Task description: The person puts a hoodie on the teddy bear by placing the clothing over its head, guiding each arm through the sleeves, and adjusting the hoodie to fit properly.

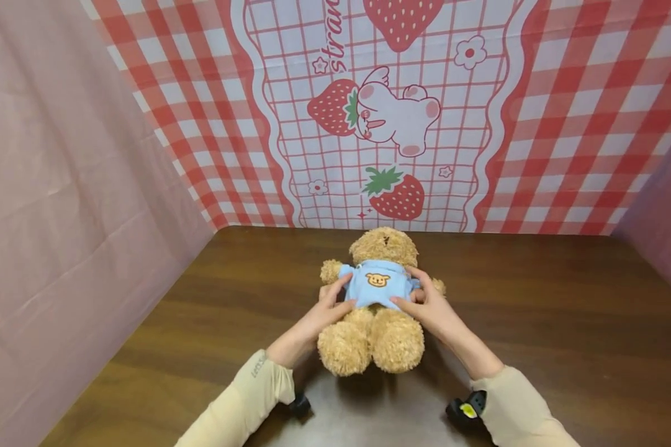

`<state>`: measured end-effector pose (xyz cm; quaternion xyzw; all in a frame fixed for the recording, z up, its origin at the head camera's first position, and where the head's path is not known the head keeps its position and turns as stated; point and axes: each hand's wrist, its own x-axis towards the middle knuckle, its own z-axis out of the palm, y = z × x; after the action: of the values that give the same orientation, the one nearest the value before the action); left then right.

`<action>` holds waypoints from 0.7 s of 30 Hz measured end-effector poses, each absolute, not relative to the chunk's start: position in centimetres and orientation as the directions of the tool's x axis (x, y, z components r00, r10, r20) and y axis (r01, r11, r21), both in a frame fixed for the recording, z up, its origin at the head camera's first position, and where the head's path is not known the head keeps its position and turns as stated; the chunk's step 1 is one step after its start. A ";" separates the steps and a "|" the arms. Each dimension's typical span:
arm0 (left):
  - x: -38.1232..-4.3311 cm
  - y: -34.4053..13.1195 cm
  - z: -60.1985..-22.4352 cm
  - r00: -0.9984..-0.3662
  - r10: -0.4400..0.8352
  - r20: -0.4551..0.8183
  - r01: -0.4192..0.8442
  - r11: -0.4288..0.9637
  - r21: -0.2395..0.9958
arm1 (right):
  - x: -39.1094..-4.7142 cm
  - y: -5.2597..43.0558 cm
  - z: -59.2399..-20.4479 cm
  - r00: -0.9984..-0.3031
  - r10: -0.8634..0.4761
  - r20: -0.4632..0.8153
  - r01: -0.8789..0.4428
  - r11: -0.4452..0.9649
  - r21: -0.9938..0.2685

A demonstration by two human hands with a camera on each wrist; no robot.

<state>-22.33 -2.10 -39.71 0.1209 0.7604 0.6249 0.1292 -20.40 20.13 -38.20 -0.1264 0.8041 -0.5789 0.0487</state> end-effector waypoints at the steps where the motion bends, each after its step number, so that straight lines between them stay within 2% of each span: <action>1: -22.4 -2.1 -39.8 -0.937 0.345 -0.050 0.022 0.201 0.979 | -20.6 20.2 -38.4 -0.958 -0.278 0.066 -0.150 0.292 -0.945; 9: -23.1 -1.8 -39.4 -0.918 0.380 -0.109 -0.010 0.254 0.967 | -21.9 21.2 -38.4 -0.921 -0.389 0.002 -0.142 0.333 -0.932; 14: -23.4 -2.0 -39.0 -0.924 0.369 -0.101 0.005 0.276 0.961 | -21.8 21.3 -38.0 -0.941 -0.334 0.052 -0.180 0.366 -0.913; 17: -23.3 -2.1 -38.8 -0.946 0.319 -0.052 0.053 0.312 0.949 | -21.5 21.5 -37.8 -0.954 -0.285 0.095 -0.219 0.441 -0.870; 21: -23.1 -2.2 -38.7 -0.974 0.223 0.044 0.120 0.341 0.933 | -20.9 22.2 -36.9 -0.961 -0.243 0.130 -0.256 0.614 -0.747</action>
<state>-23.13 -2.24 -38.70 0.1051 0.8174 0.5645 0.0455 -20.93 22.23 -36.89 -0.1388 0.8982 -0.4170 -0.0079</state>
